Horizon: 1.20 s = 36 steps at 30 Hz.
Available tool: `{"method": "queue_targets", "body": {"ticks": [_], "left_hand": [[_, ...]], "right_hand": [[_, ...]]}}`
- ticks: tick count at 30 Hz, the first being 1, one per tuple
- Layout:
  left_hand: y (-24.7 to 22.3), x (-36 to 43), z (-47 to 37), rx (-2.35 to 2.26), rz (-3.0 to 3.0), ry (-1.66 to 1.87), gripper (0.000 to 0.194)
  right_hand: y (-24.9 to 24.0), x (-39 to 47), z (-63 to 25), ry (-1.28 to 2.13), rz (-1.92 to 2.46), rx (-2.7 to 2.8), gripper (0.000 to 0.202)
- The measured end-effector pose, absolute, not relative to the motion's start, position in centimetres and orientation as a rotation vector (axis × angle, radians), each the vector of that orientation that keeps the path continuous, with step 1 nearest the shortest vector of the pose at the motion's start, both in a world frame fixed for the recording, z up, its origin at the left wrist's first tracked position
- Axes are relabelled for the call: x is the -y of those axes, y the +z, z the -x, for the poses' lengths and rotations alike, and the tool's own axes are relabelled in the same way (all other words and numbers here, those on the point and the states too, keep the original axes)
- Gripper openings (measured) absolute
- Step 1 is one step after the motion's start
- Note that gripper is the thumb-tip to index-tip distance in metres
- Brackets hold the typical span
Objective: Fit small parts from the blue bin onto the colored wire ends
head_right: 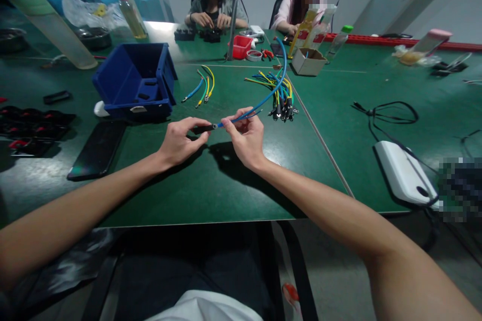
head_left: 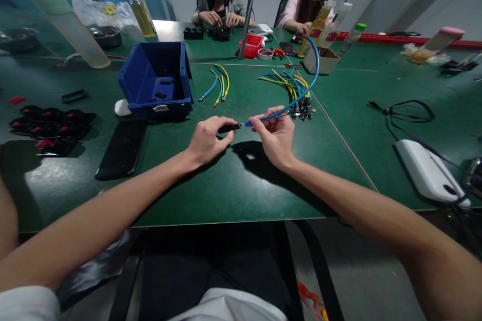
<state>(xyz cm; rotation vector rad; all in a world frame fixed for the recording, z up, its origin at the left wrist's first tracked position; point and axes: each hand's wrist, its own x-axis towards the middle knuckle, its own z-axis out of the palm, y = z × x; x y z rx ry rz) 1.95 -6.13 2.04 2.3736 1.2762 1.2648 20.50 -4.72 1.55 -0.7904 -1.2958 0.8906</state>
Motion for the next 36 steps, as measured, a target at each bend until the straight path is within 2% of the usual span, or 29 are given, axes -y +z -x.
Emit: {"method": "queue_targets", "body": {"ticks": [29,36], "left_hand": [[2.41,6.55,-2.01,-1.225,-2.372,1.258,0.021],[2.36,6.70,-2.37,-1.227,-2.201,1.277,0.020]], "right_hand": [[2.19,4.83,-20.48,0.988,0.870,1.311,0.048],[2.43,4.89,-20.41,1.049,0.890,1.305,0.047]]}}
